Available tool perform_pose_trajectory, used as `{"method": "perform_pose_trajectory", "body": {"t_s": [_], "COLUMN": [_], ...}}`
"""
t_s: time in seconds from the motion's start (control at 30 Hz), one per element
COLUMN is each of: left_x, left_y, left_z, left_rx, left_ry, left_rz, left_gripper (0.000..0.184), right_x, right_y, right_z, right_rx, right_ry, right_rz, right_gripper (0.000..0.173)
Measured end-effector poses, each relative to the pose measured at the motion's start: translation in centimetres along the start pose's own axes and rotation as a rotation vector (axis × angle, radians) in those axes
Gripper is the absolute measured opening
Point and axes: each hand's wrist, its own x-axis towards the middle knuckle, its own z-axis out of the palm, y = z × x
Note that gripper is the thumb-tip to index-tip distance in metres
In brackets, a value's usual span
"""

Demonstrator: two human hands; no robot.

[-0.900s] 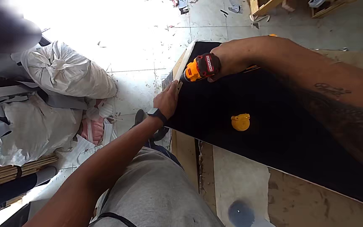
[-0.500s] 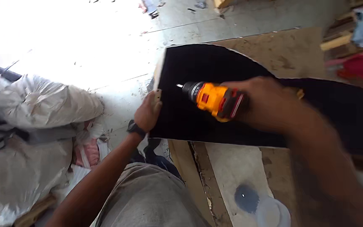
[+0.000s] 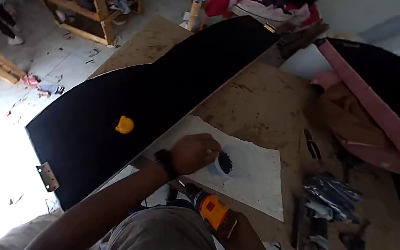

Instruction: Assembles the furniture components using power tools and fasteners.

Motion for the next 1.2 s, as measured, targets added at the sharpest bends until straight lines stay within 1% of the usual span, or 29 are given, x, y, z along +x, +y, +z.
{"method": "perform_pose_trajectory", "body": {"t_s": [0.03, 0.07, 0.1, 0.13, 0.17, 0.23, 0.3, 0.37, 0.5, 0.63, 0.73, 0.8, 0.87, 0.9, 0.97, 1.1, 1.2], "left_x": [4.5, 8.1, 10.8, 12.8, 14.1, 15.5, 16.2, 17.0, 17.5, 17.4, 17.2, 17.2, 16.7, 16.6, 16.5, 16.4, 16.5], "left_y": [0.9, 1.6, 2.3, 2.8, 2.9, 2.3, 1.4, 0.6, 0.3, 0.6, 1.4, 1.2, 0.7, 0.6, 0.8, 1.3, 1.1], "left_z": [3.6, 7.0, 10.2, 13.0, 15.4, 19.4, 21.1, 21.6, 22.0, 21.9, 21.9, 21.9, 22.6, 22.9, 23.1, 23.4, 23.5], "left_rx": [0.086, 0.202, 0.311, 0.392, 0.460, 0.551, 0.586, 0.601, 0.624, 0.635, 0.633, 0.616, 0.582, 0.563, 0.553, 0.572, 0.569], "left_ry": [-0.203, -0.399, -0.568, -0.691, -0.772, -0.853, -0.891, -0.903, -0.895, -0.865, -0.882, -0.845, -0.802, -0.789, -0.791, -0.820, -0.849], "left_rz": [0.039, 0.028, -0.021, -0.076, -0.115, -0.154, -0.183, -0.196, -0.209, -0.316, -0.390, -0.413, -0.421, -0.420, -0.419, -0.423, -0.422], "left_gripper": [0.019, 0.019, 0.018, 0.018, 0.020, 0.025, 0.028, 0.029, 0.018, 0.015, 0.024, 0.033, 0.049, 0.050, 0.044, 0.025, 0.023], "right_x": [-0.4, -0.7, -1.1, -1.3, -1.6, -2.2, -2.5, -2.4, -2.5, -2.2, -2.0, -1.7, -1.6, -1.5, -1.3, -1.8, -2.2], "right_y": [1.6, 3.0, 4.3, 5.4, 6.4, 8.3, 10.0, 11.5, 14.1, 15.6, 16.0, 16.1, 16.3, 16.4, 16.5, 16.6, 17.0], "right_z": [-1.3, -2.4, -3.3, -4.1, -4.7, -5.6, -6.1, -6.4, -7.0, -8.0, -8.9, -9.3, -9.4, -9.4, -9.3, -9.1, -8.7], "right_rx": [-0.055, -0.099, -0.128, -0.142, -0.146, -0.115, -0.047, 0.000, 0.025, 0.041, 0.052, 0.051, 0.049, 0.049, 0.045, 0.059, 0.077], "right_ry": [-0.042, -0.097, -0.147, -0.179, -0.195, -0.198, -0.200, -0.208, -0.234, -0.186, -0.218, -0.235, -0.240, -0.243, -0.245, -0.248, -0.235], "right_rz": [-0.013, -0.012, -0.009, -0.008, -0.005, -0.010, -0.012, -0.009, -0.029, -0.095, -0.096, -0.112, -0.128, -0.136, -0.143, -0.151, -0.146], "right_gripper": [0.039, 0.041, 0.044, 0.046, 0.046, 0.046, 0.047, 0.046, 0.050, 0.042, 0.040, 0.040, 0.038, 0.038, 0.037, 0.037, 0.039]}}
